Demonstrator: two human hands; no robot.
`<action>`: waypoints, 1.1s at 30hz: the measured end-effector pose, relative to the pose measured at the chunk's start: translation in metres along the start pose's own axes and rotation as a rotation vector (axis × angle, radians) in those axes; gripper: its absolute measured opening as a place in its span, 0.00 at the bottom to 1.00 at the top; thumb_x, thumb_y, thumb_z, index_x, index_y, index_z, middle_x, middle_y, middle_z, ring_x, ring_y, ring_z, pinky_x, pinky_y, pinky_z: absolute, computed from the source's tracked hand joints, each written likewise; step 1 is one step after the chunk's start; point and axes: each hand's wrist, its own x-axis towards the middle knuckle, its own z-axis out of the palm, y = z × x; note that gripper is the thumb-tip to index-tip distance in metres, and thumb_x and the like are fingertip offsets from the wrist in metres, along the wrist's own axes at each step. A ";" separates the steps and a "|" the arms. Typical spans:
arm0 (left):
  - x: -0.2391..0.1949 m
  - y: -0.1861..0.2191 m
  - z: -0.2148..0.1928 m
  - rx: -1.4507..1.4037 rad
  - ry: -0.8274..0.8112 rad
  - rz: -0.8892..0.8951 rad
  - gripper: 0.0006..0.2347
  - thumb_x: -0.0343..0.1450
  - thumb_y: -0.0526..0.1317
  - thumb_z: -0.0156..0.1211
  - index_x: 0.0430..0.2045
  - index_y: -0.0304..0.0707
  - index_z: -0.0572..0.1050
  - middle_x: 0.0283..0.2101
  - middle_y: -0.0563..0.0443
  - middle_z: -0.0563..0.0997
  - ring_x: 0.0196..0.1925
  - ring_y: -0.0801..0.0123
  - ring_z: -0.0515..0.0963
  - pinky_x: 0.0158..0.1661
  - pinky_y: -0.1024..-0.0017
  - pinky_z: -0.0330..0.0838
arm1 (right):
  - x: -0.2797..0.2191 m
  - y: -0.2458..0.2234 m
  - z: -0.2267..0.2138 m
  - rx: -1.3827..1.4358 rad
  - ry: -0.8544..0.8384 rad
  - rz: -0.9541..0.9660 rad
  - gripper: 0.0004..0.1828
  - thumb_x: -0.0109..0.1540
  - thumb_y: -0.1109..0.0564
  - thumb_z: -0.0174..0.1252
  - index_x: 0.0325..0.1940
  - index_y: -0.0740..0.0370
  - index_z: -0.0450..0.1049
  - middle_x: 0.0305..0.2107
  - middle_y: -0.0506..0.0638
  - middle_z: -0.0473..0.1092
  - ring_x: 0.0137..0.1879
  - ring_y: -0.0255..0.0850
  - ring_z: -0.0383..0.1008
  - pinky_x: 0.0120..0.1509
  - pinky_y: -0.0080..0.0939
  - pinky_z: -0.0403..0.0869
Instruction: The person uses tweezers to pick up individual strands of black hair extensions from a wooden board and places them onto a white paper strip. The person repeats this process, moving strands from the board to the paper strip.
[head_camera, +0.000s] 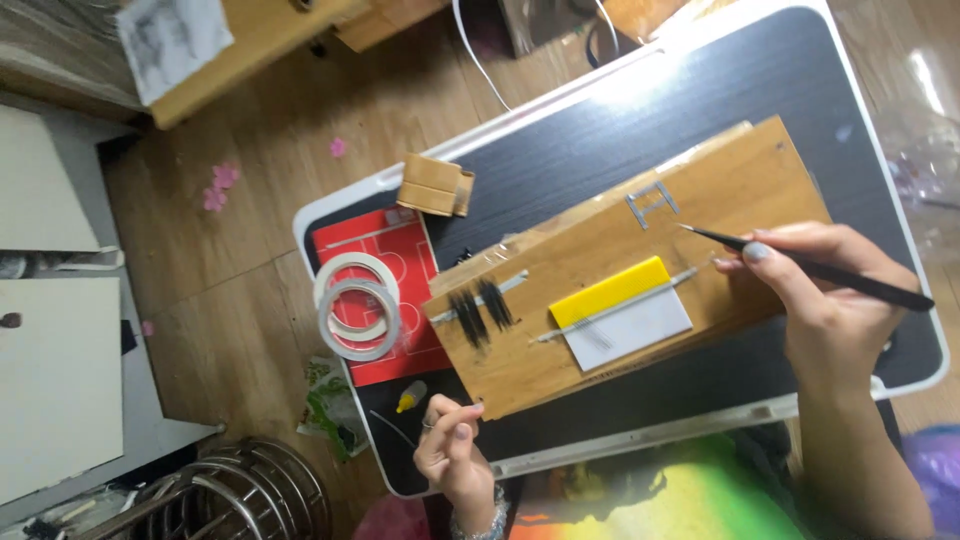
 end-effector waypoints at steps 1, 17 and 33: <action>0.000 -0.001 0.000 -0.005 0.010 0.015 0.13 0.68 0.44 0.59 0.24 0.31 0.83 0.20 0.52 0.64 0.25 0.70 0.64 0.29 0.74 0.59 | 0.000 0.001 0.001 0.009 -0.008 -0.015 0.04 0.70 0.74 0.62 0.46 0.77 0.73 0.35 0.63 0.72 0.42 0.51 0.81 0.52 0.40 0.82; -0.012 -0.011 -0.004 0.056 0.008 -0.133 0.07 0.65 0.31 0.67 0.35 0.35 0.80 0.25 0.57 0.62 0.27 0.79 0.64 0.29 0.82 0.56 | -0.015 -0.002 0.002 -0.147 -0.049 -0.320 0.04 0.70 0.79 0.61 0.45 0.82 0.72 0.41 0.71 0.72 0.41 0.52 0.79 0.50 0.42 0.79; -0.018 -0.031 -0.010 0.066 0.034 -0.208 0.16 0.65 0.34 0.70 0.47 0.32 0.79 0.28 0.57 0.67 0.26 0.79 0.64 0.25 0.82 0.55 | -0.026 0.067 -0.031 -0.428 -0.236 0.163 0.17 0.72 0.64 0.49 0.63 0.76 0.72 0.52 0.55 0.76 0.64 0.36 0.72 0.76 0.32 0.64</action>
